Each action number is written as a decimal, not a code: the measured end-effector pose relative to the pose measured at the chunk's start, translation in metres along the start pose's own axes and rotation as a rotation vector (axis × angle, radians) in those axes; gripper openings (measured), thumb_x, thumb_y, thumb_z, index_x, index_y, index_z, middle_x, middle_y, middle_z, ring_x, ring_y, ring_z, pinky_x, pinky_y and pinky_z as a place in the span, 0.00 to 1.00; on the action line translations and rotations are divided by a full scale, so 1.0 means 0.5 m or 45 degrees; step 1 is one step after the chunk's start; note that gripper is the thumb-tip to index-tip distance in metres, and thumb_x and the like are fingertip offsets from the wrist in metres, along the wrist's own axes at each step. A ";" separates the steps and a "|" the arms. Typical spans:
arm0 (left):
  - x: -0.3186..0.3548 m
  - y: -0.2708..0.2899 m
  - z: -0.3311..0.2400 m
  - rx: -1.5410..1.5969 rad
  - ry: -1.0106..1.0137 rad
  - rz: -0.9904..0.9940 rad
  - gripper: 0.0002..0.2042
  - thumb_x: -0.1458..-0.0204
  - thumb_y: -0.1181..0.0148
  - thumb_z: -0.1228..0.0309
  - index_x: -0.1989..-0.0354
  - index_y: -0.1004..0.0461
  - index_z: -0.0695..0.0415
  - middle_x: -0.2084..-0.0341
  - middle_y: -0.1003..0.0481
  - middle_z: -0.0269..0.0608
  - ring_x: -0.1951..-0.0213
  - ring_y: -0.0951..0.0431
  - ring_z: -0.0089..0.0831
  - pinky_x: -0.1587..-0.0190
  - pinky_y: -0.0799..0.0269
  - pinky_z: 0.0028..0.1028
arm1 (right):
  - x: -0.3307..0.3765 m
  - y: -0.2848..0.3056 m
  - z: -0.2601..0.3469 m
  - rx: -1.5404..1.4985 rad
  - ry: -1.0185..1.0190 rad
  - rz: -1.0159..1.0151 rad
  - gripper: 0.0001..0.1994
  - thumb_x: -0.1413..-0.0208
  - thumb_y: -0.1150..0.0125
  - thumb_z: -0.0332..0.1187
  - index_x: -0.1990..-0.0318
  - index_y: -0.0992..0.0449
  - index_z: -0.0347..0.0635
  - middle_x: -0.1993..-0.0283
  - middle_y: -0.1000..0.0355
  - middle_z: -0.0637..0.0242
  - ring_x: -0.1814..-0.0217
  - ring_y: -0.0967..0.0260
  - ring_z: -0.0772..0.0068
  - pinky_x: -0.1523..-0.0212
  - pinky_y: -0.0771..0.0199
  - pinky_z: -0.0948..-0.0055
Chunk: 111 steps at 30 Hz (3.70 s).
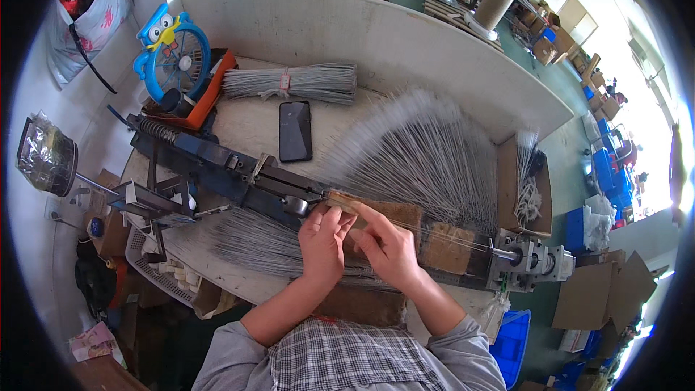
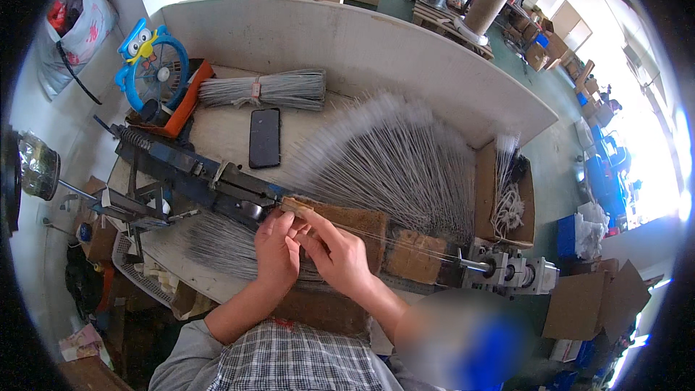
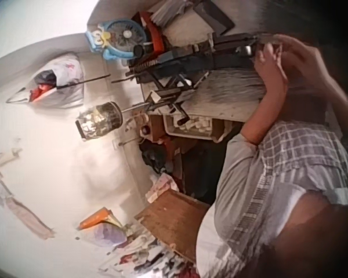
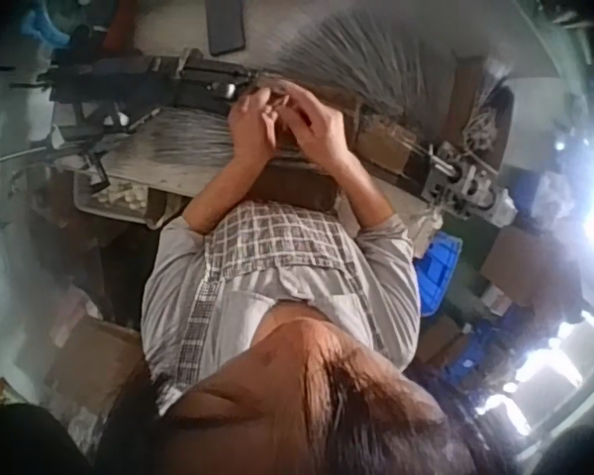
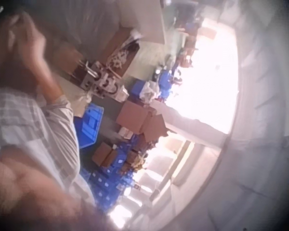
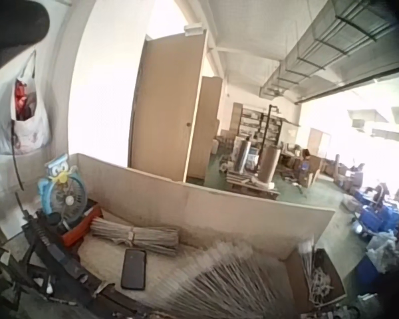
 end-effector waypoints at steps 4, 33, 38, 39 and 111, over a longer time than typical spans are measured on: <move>0.011 -0.007 -0.023 -0.002 0.074 -0.013 0.14 0.39 0.53 0.62 0.54 0.31 0.59 0.58 0.27 0.39 0.54 0.26 0.30 0.45 0.34 0.33 | -0.021 0.048 0.039 0.627 0.306 -0.146 0.15 0.54 0.33 0.28 0.55 0.22 0.41 0.68 0.27 0.67 0.68 0.30 0.66 0.66 0.29 0.70; 0.085 0.426 -0.328 0.019 -0.210 -0.851 0.09 0.46 0.38 0.63 0.65 0.26 0.54 0.73 0.25 0.33 0.73 0.26 0.20 0.72 0.28 0.20 | 0.191 0.018 -0.098 1.034 0.182 0.463 0.03 0.58 0.40 0.32 0.74 0.26 0.46 0.70 0.34 0.69 0.61 0.35 0.66 0.66 0.33 0.67; 0.076 0.594 -0.492 -0.310 -0.569 -1.230 0.20 0.55 0.32 0.47 0.77 0.29 0.49 0.84 0.30 0.25 0.83 0.30 0.18 0.81 0.36 0.17 | 0.200 0.065 -0.087 1.191 0.106 0.538 0.03 0.60 0.40 0.31 0.75 0.25 0.47 0.69 0.34 0.69 0.60 0.35 0.66 0.64 0.34 0.68; 0.076 0.698 -0.549 -0.394 -0.387 -1.200 0.20 0.56 0.31 0.47 0.74 0.28 0.51 0.81 0.28 0.27 0.81 0.29 0.18 0.80 0.36 0.16 | 0.198 0.074 -0.076 1.196 0.104 0.533 0.03 0.60 0.40 0.31 0.75 0.25 0.47 0.69 0.34 0.69 0.60 0.35 0.66 0.64 0.34 0.68; 0.044 -0.118 0.079 -0.905 0.853 0.798 0.16 0.45 0.40 0.70 0.48 0.25 0.59 0.69 0.24 0.33 0.70 0.27 0.18 0.64 0.30 0.24 | 0.121 0.429 -0.120 0.798 -0.095 -0.010 0.08 0.52 0.43 0.24 0.63 0.26 0.39 0.66 0.31 0.56 0.61 0.30 0.49 0.61 0.29 0.58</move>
Point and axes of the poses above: each hand's wrist, its own x-axis away from the middle knuckle, its own y-axis out of the back of the hand, z = x × y, the point moved 2 cm from there along -x, towards the middle knuckle
